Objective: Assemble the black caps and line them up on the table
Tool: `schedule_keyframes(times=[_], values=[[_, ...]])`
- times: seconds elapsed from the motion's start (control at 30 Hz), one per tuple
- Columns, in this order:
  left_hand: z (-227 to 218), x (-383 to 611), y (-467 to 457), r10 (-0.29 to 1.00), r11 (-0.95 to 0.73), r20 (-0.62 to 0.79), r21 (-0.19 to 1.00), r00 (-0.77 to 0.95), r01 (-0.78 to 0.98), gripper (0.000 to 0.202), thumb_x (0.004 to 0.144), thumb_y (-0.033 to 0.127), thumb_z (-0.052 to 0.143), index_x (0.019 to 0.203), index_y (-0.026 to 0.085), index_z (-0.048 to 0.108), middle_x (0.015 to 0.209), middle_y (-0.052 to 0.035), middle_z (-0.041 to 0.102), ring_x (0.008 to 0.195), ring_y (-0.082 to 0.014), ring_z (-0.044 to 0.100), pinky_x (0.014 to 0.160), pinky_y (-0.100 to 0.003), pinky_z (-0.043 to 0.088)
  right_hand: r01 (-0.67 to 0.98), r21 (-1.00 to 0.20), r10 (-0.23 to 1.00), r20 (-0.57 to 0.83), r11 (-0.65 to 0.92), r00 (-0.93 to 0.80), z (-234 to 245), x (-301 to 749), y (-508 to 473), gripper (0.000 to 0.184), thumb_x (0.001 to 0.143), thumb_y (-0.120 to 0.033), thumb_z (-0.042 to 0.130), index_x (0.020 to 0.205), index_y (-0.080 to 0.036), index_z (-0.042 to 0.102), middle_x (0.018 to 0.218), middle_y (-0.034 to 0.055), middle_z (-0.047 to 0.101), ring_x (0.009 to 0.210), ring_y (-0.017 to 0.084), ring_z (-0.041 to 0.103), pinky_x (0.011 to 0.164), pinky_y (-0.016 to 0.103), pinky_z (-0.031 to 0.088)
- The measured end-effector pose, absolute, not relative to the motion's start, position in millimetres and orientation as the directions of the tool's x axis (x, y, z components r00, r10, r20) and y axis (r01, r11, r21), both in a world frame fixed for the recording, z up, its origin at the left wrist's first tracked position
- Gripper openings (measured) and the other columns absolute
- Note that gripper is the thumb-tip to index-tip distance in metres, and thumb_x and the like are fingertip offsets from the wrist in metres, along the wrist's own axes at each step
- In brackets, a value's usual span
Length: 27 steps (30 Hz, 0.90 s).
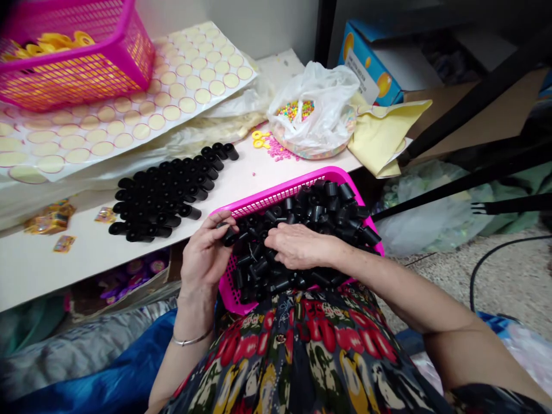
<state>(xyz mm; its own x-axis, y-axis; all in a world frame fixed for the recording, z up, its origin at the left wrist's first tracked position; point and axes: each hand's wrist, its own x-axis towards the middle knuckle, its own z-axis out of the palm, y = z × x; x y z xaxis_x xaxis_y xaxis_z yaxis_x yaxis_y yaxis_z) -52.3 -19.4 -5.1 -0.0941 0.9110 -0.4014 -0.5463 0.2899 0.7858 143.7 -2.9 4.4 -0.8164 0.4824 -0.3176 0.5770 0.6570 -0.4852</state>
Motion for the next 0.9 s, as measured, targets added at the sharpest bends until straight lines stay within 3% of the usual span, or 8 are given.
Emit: schedule_keyframes(times=[0.2, 0.3, 0.43, 0.53, 0.6, 0.67, 0.9], values=[[-10.2, -45.9, -23.6, 0.903, 0.332, -0.428, 0.75, -0.037, -0.573, 0.022, 0.064, 0.019, 0.076, 0.084, 0.014, 0.068, 0.079, -0.0015, 0.065, 0.073, -0.0096, 0.06, 0.067, -0.02, 0.049, 0.548, -0.371, 0.439, -0.341, 0.749, -0.831, -6.1, 116.8, -14.3, 0.024, 0.08, -0.01, 0.048, 0.1, -0.011, 0.061, 0.099, 0.0138, 0.06, 0.092, 0.025, 0.053, 0.08, 0.039, 0.044], [-12.4, -48.8, -23.3, 0.892, 0.361, -0.452, 0.713, 0.0, -0.602, 0.022, 0.064, 0.024, 0.077, 0.081, 0.014, 0.068, 0.08, -0.0013, 0.066, 0.071, -0.01, 0.061, 0.067, -0.021, 0.051, 0.554, -0.425, 0.468, -0.297, 0.716, -0.832, -1.5, 123.3, -9.4, 0.021, 0.081, -0.012, 0.048, 0.099, -0.012, 0.06, 0.101, 0.0134, 0.057, 0.088, 0.022, 0.053, 0.077, 0.036, 0.046], [-12.7, -47.1, -23.5, 0.891, 0.347, -0.453, 0.723, -0.03, -0.598, 0.026, 0.063, 0.032, 0.079, 0.077, 0.014, 0.066, 0.072, 0.0008, 0.063, 0.061, -0.0105, 0.061, 0.052, -0.02, 0.048, 0.504, -0.735, 0.704, -0.051, 0.454, -0.709, 12.1, 141.5, -0.5, 0.016, 0.083, -0.017, 0.053, 0.098, -0.014, 0.057, 0.099, 0.0085, 0.053, 0.084, 0.018, 0.053, 0.073, 0.032, 0.047], [-10.8, -38.1, -24.9, 0.91, 0.284, -0.405, 0.764, -0.088, -0.579, 0.026, 0.064, 0.033, 0.079, 0.076, 0.015, 0.064, 0.068, 0.0022, 0.06, 0.057, -0.0094, 0.059, 0.046, -0.018, 0.044, 0.256, -0.96, 0.86, -0.034, 0.114, -0.509, 18.3, 146.2, -1.8, 0.017, 0.08, -0.02, 0.059, 0.096, -0.017, 0.055, 0.086, 0.0014, 0.054, 0.071, 0.013, 0.053, 0.063, 0.027, 0.046], [-9.1, -30.6, -25.9, 0.921, 0.244, -0.372, 0.783, -0.116, -0.572, 0.025, 0.064, 0.031, 0.079, 0.077, 0.015, 0.064, 0.069, 0.0025, 0.06, 0.058, -0.0083, 0.057, 0.047, -0.018, 0.045, 0.11, -0.992, 0.886, -0.102, -0.059, -0.452, 18.8, 144.5, -6.1, 0.02, 0.076, -0.022, 0.064, 0.094, -0.017, 0.055, 0.078, -0.0015, 0.055, 0.064, 0.011, 0.053, 0.057, 0.025, 0.045], [-7.2, -24.1, -26.4, 0.926, 0.21, -0.348, 0.798, -0.147, -0.565, 0.025, 0.064, 0.028, 0.079, 0.077, 0.014, 0.063, 0.071, 0.0025, 0.06, 0.059, -0.0074, 0.056, 0.049, -0.017, 0.045, 0.048, -0.99, 0.899, -0.142, -0.134, -0.415, 17.4, 141.4, -10.7, 0.023, 0.074, -0.023, 0.066, 0.094, -0.017, 0.056, 0.077, -0.0018, 0.057, 0.063, 0.011, 0.054, 0.055, 0.024, 0.046], [-6.5, -15.2, -25.7, 0.921, 0.203, -0.346, 0.82, -0.18, -0.535, 0.027, 0.061, 0.03, 0.08, 0.075, 0.015, 0.062, 0.07, 0.0036, 0.059, 0.059, -0.0076, 0.055, 0.048, -0.018, 0.045, 0.022, -0.991, 0.939, -0.131, -0.131, -0.319, 7.9, 135.1, -17.4, 0.028, 0.071, -0.027, 0.07, 0.096, -0.018, 0.059, 0.085, 0.0013, 0.063, 0.069, 0.014, 0.062, 0.061, 0.027, 0.053]])
